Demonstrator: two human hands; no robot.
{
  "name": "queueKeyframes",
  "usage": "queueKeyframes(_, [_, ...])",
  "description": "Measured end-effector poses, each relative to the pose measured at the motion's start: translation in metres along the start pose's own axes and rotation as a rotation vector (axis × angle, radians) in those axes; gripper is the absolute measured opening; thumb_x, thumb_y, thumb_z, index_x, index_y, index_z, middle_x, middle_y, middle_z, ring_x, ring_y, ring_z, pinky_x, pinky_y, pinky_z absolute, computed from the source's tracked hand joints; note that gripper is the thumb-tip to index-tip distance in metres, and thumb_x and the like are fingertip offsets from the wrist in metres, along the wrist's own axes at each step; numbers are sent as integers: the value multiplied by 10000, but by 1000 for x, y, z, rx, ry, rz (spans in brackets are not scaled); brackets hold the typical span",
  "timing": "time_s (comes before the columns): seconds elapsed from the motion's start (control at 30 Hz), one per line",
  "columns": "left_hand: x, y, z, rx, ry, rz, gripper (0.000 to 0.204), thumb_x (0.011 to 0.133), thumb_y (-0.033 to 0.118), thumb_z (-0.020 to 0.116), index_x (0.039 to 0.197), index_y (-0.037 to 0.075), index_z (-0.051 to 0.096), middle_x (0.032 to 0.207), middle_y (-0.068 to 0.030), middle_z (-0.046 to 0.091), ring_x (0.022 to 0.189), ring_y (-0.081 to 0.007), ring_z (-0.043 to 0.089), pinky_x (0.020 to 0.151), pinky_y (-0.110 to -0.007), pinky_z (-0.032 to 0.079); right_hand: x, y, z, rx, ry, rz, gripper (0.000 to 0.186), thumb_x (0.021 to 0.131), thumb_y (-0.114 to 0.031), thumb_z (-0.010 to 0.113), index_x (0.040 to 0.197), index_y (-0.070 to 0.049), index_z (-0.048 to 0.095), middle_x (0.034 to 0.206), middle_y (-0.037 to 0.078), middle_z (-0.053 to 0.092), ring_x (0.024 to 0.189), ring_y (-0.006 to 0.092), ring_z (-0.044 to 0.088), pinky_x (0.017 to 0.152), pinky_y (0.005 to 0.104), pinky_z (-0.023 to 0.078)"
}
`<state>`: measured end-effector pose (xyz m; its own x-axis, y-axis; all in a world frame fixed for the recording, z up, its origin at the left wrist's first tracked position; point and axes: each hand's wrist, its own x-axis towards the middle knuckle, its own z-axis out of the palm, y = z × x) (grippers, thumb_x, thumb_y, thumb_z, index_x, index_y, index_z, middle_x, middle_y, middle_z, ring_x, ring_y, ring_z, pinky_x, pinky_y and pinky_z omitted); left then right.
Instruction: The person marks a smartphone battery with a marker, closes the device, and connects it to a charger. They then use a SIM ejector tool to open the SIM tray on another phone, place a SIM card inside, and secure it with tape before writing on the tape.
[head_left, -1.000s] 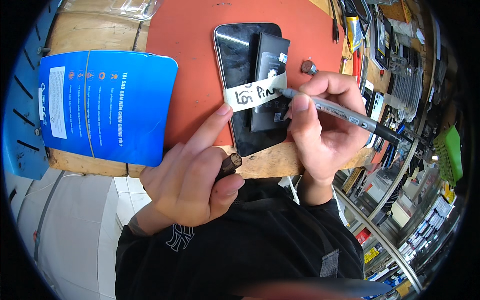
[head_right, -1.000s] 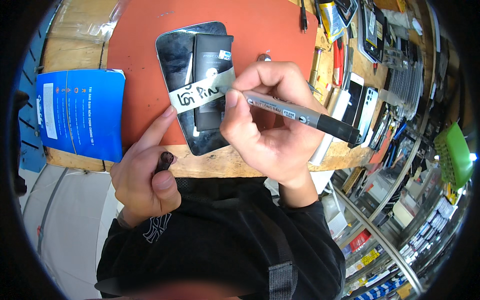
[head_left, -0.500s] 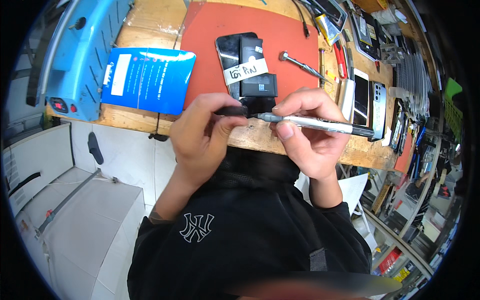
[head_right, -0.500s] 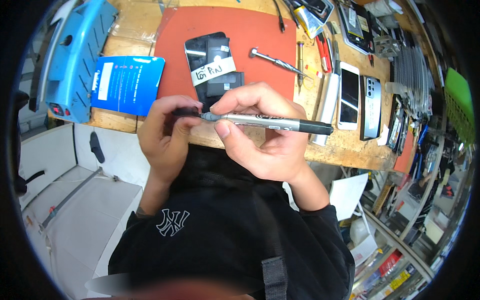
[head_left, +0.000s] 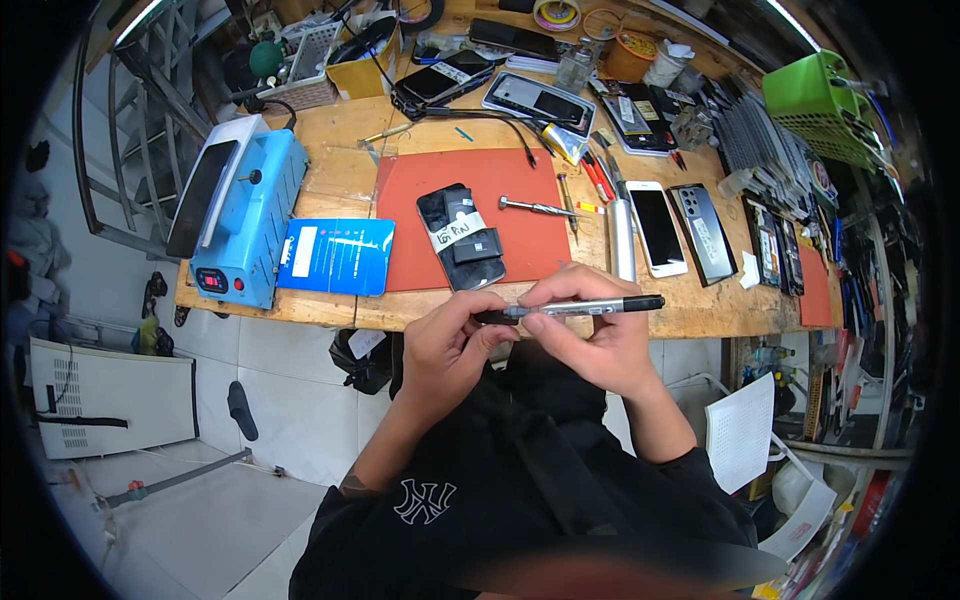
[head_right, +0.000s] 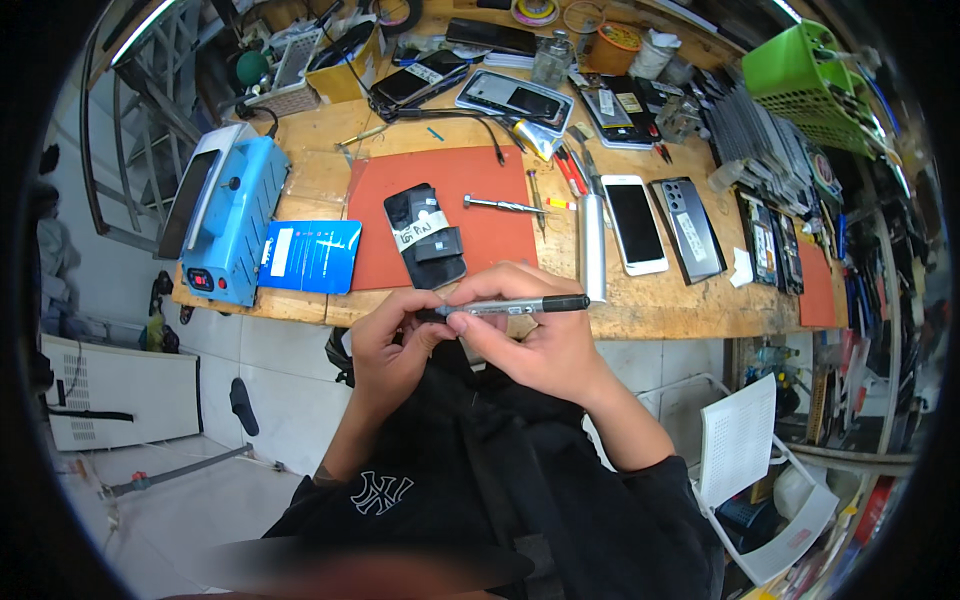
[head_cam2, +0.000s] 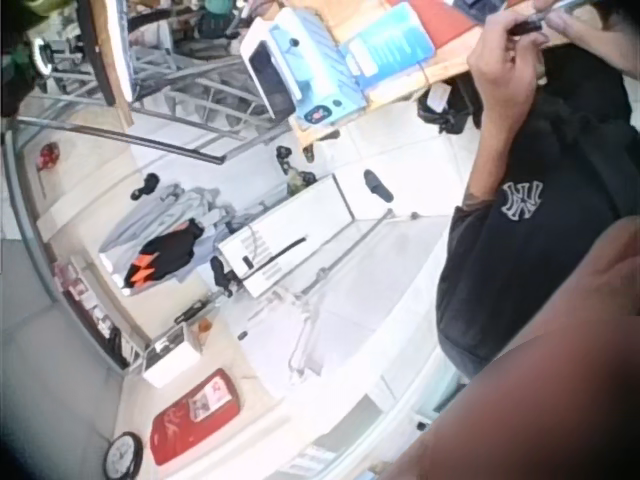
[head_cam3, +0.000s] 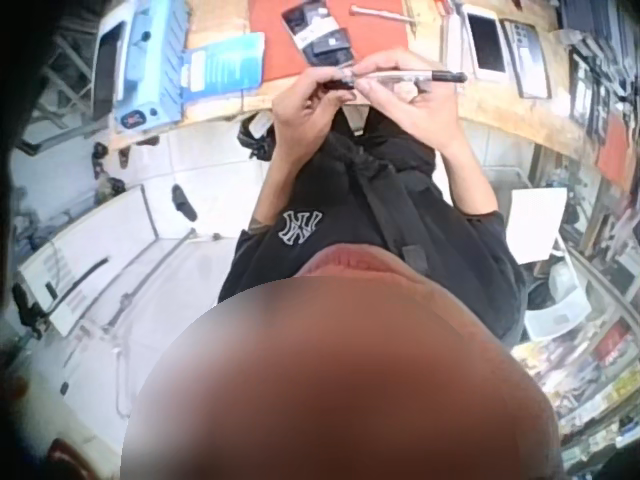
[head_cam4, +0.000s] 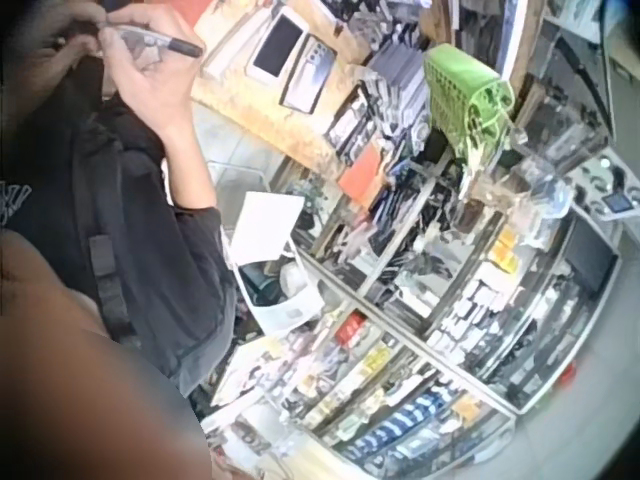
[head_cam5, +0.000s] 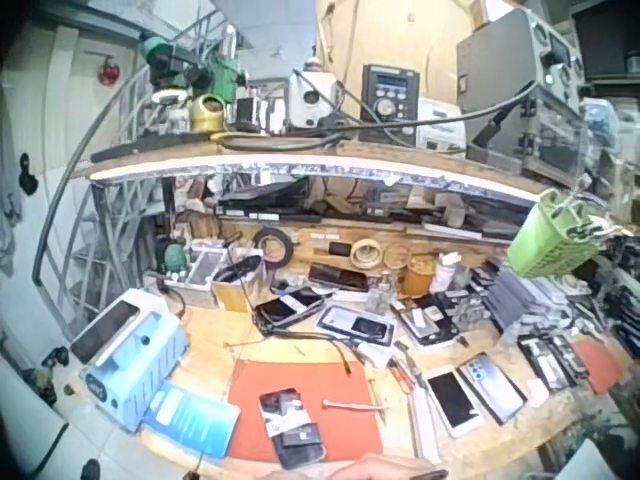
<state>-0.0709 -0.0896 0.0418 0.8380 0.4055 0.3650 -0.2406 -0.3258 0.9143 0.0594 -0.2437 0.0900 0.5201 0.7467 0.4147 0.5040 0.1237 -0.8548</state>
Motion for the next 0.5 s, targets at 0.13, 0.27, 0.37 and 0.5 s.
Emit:
queueKeyframes(0.13, [-8,6,9,-63,-8,-54,212,914,76,795,1078,-9,691,846,-17,714,637,-21,562,557,-198,426,-22,-10,-2,222,169,157,137,907,-41,753,1031,1,713,929,40,716,778,78,641,709,245,508])
queueKeyframes(0.27, [-3,5,21,-87,-26,-71,204,892,84,817,1045,7,706,826,10,693,603,-6,479,535,-198,367,-32,-10,-12,180,98,192,150,927,-19,719,1064,14,670,919,35,681,819,66,625,738,230,483])
queueKeyframes(0.37, [3,2,28,-44,-87,-65,178,923,44,776,1057,-21,678,857,-16,705,625,-16,548,557,-176,411,-34,-6,-19,128,145,205,126,924,-45,730,1036,1,693,874,30,709,772,69,633,698,241,499])
queueKeyframes(0.5, [9,0,39,-68,-77,-96,188,874,54,810,1030,3,720,812,9,697,604,-12,499,538,-206,387,-41,-3,-34,183,188,203,137,931,-32,722,1053,0,669,923,24,682,828,59,615,750,225,475])
